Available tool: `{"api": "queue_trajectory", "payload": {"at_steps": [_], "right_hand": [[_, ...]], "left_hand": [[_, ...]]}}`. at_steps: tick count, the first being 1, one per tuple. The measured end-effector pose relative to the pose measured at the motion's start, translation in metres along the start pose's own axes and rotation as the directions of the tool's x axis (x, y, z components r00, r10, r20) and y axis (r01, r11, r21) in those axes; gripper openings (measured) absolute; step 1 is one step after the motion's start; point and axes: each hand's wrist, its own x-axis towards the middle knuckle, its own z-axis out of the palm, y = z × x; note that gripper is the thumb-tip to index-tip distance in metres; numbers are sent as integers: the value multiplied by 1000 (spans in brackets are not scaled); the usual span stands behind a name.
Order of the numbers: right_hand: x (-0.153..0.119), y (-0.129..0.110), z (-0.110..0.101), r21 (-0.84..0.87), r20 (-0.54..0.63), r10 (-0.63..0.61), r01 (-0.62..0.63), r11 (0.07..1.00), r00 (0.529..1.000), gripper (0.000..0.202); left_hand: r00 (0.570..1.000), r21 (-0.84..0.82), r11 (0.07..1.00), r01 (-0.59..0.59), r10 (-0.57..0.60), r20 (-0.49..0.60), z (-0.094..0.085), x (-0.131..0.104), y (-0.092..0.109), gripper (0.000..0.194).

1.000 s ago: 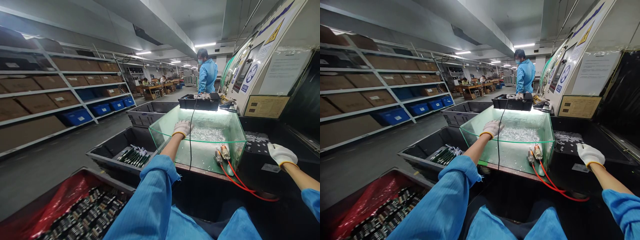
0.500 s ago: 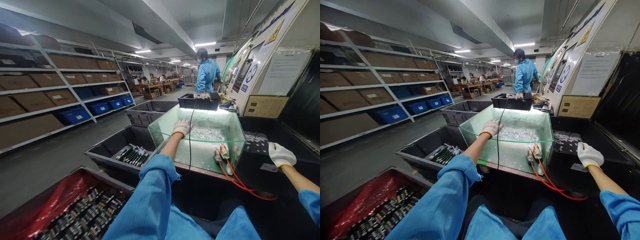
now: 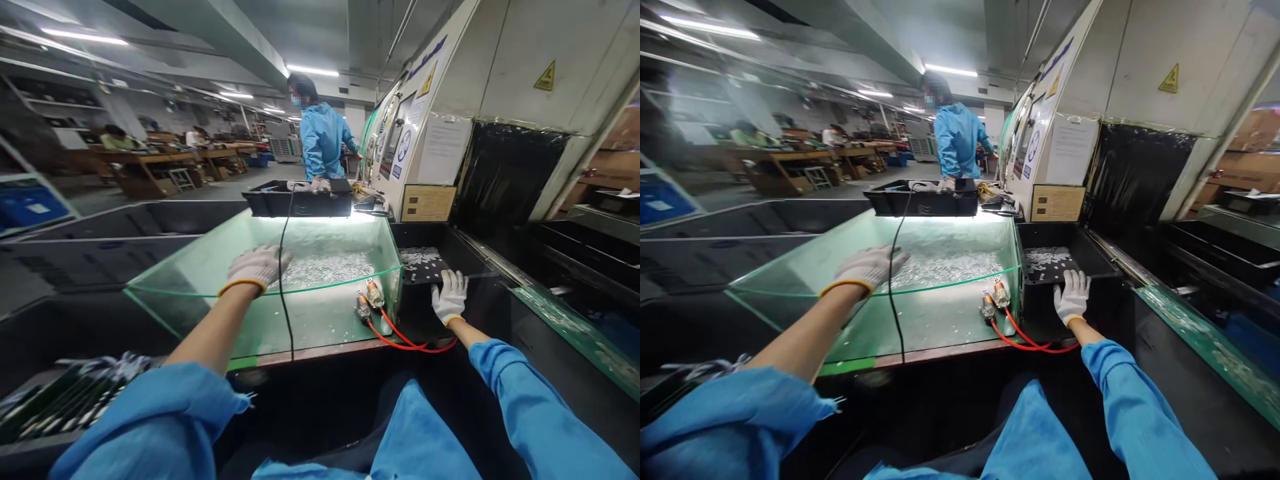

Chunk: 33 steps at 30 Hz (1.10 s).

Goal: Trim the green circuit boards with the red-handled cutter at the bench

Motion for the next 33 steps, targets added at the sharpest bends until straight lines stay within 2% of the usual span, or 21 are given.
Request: {"api": "queue_trajectory", "payload": {"at_steps": [15, 28, 33], "right_hand": [[-5, 9, 8, 9, 91, 9, -10, 1000, 996, 65], [-5, 9, 4, 35, 120, 27, -32, 999, 992, 65], [-5, 9, 3, 53, 141, 34, -42, 998, 989, 65]], "left_hand": [[998, 43, 997, 60, -61, 35, -13, -11, 16, 73], [993, 46, 996, 71, -75, 87, -16, -15, 23, 78], [994, 39, 996, 76, -79, 76, -16, -16, 24, 78]]}}
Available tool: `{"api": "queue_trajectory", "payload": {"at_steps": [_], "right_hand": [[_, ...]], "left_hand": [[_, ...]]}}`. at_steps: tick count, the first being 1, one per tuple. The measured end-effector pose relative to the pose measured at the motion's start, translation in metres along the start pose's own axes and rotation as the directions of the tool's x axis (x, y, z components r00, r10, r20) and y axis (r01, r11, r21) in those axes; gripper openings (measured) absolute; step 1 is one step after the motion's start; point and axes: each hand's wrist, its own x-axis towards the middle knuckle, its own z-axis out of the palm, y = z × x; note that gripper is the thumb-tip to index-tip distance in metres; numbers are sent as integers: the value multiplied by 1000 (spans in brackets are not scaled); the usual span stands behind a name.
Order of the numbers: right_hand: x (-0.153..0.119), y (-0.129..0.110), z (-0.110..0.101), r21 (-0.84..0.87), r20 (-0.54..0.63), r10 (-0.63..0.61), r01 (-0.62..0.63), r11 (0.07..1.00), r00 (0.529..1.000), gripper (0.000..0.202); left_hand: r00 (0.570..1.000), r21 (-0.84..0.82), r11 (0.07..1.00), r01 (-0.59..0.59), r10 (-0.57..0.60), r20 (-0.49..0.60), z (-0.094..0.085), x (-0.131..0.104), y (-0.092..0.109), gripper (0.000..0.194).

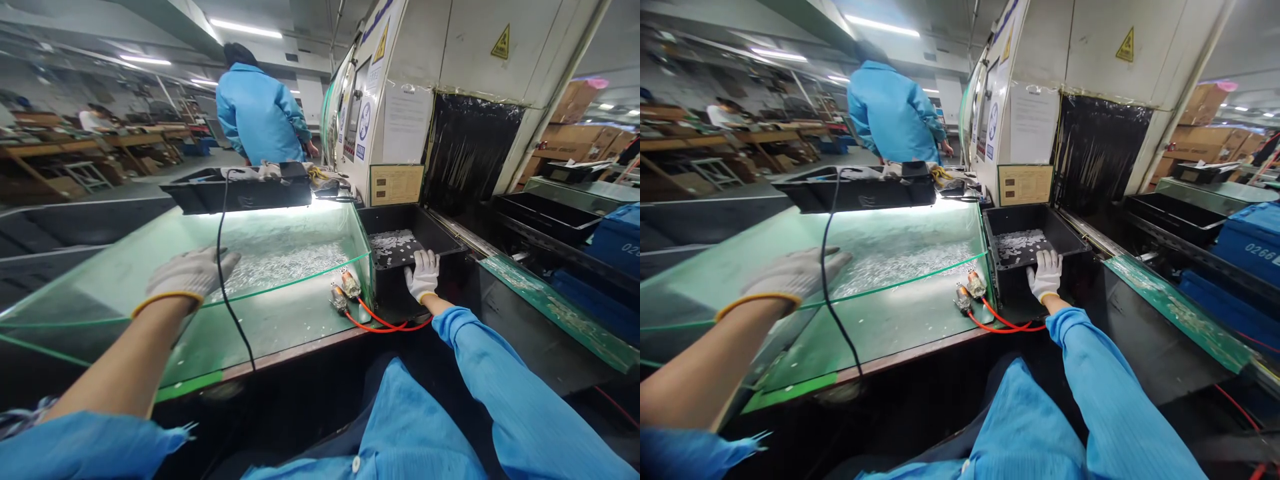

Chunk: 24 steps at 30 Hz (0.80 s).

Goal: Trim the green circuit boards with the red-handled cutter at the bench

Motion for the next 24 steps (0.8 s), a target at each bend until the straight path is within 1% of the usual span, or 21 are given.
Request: {"api": "queue_trajectory", "payload": {"at_steps": [5, 9, 14, 18, 24], "right_hand": [[1, -1, -1, 1, 4, 12, -12, 1000, 1000, 65], [0, -2, -1, -30, -30, -14, 13, 999, 999, 63], [0, -3, -1, -25, -30, -15, 15, 1000, 999, 65], [-1, -3, 0, -24, -66, -32, 31, 999, 997, 64], [-1, -3, 0, -29, -69, -30, 28, 999, 997, 63]], "left_hand": [[1000, 8, 1000, -3, 4, -16, 2, 3, 0, 76], [1000, 17, 1000, -10, 10, 14, 2, 4, -2, 78], [1000, -28, 999, -26, 26, 6, 0, 0, -5, 77], [1000, -37, 999, -15, 15, -6, 0, -1, -5, 81], [999, -27, 998, -49, 49, -2, 5, 8, -10, 74]]}}
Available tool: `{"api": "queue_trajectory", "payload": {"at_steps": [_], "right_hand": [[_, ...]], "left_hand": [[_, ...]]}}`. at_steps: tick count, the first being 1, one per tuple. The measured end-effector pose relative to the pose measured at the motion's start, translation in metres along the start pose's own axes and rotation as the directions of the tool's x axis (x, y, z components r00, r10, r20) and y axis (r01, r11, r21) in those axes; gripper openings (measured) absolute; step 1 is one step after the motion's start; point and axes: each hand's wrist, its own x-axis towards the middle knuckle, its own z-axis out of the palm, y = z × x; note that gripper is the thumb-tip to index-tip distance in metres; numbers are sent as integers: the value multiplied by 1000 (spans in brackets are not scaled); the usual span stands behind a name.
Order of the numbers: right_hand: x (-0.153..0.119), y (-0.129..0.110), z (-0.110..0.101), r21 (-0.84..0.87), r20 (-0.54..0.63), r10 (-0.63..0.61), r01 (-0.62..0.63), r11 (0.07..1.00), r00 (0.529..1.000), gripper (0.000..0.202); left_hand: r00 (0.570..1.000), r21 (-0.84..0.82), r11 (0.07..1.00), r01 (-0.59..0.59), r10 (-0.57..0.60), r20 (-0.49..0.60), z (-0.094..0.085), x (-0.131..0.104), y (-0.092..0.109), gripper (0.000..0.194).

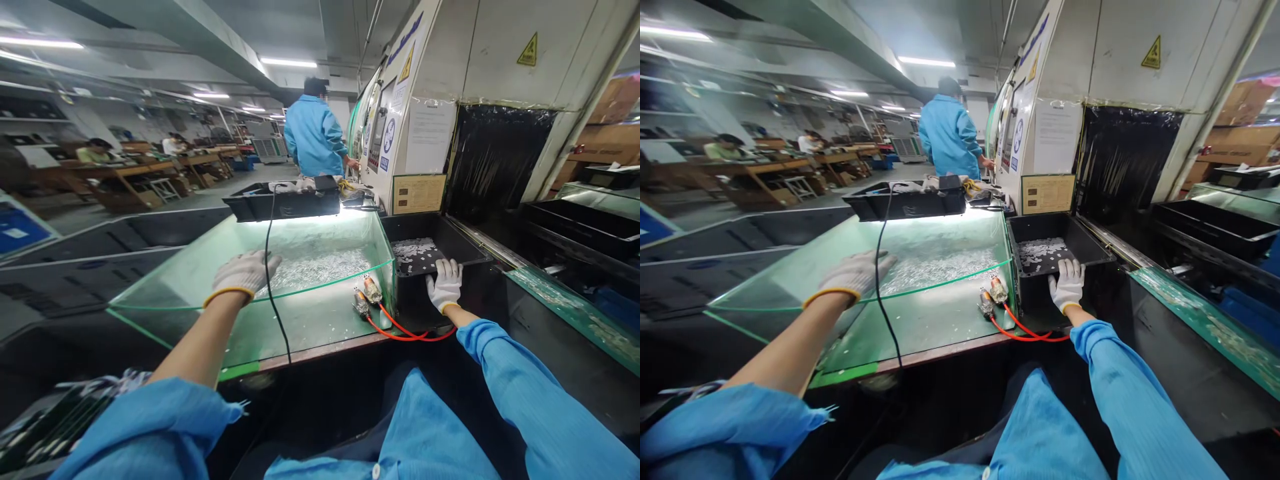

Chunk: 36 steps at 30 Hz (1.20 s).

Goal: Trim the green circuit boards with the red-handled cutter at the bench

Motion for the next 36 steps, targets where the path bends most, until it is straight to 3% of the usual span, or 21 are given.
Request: {"api": "queue_trajectory", "payload": {"at_steps": [15, 30, 36], "right_hand": [[0, -1, -1, 2, 9, 7, -7, 1000, 1000, 63], [0, -2, -2, -37, -54, -29, 27, 999, 998, 61], [1, -2, -3, -27, -18, -11, 10, 1000, 1000, 62]], "left_hand": [[999, -22, 1000, -12, 11, -40, 5, 4, -6, 76], [999, -9, 1000, -9, 8, -43, 10, 11, -8, 71], [998, -22, 1000, -16, 15, -65, 11, 10, -9, 69]]}}
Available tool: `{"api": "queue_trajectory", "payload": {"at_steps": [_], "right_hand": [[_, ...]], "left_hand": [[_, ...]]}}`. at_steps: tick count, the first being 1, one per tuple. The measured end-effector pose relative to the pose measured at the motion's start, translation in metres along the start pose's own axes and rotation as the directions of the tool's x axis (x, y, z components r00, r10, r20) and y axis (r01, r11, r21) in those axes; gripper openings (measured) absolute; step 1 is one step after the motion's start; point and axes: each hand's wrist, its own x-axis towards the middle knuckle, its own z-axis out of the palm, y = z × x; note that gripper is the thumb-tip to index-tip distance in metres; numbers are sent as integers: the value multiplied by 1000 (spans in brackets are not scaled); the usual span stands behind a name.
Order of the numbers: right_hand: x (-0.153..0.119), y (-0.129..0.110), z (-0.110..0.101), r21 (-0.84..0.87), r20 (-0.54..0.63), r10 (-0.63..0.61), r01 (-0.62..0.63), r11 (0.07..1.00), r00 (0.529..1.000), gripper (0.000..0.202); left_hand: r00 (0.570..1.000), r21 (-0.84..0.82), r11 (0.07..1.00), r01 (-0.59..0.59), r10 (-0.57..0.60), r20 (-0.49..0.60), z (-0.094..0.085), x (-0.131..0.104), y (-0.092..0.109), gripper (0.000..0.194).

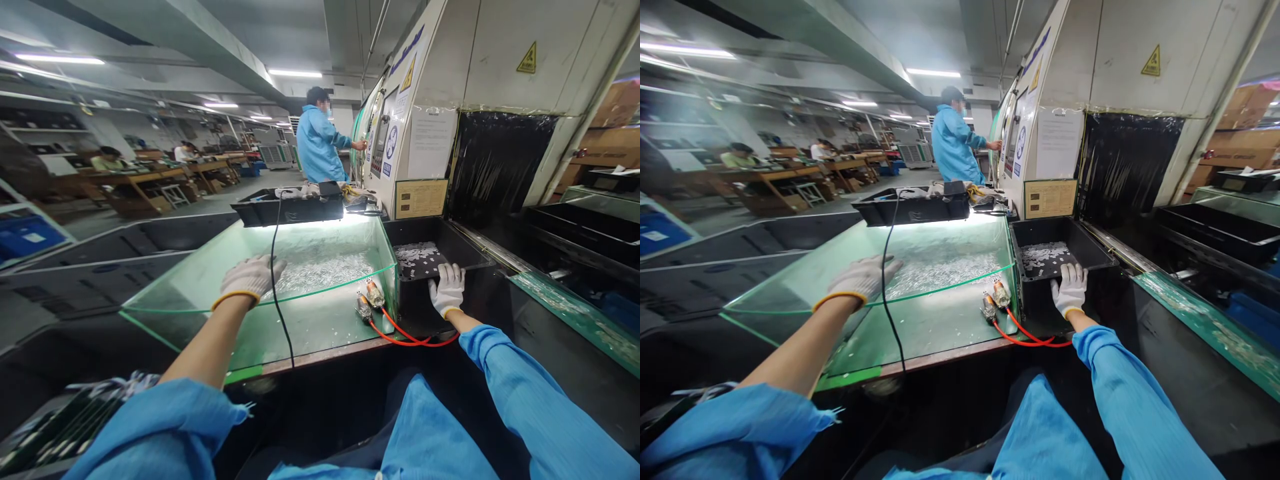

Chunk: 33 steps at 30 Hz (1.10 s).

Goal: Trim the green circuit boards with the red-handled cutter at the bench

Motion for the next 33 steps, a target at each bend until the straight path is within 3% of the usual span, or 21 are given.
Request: {"api": "queue_trajectory", "payload": {"at_steps": [22, 24, 29, 33], "right_hand": [[0, 1, 0, 2, 17, 9, -9, 1000, 1000, 63], [0, 1, 1, 12, 27, 17, -18, 1000, 999, 64], [0, 1, 2, 5, 21, 17, -17, 1000, 1000, 62], [0, 1, 1, -7, 19, 9, -8, 1000, 1000, 62]], "left_hand": [[1000, 14, 1000, 8, -8, 21, -4, -7, 3, 70], [1000, 28, 1000, 11, -10, -25, -4, -10, 4, 69], [963, 127, 990, 69, -33, -268, -4, -17, 7, 73], [994, -9, 999, 39, -39, -101, -5, -12, 5, 80]]}}
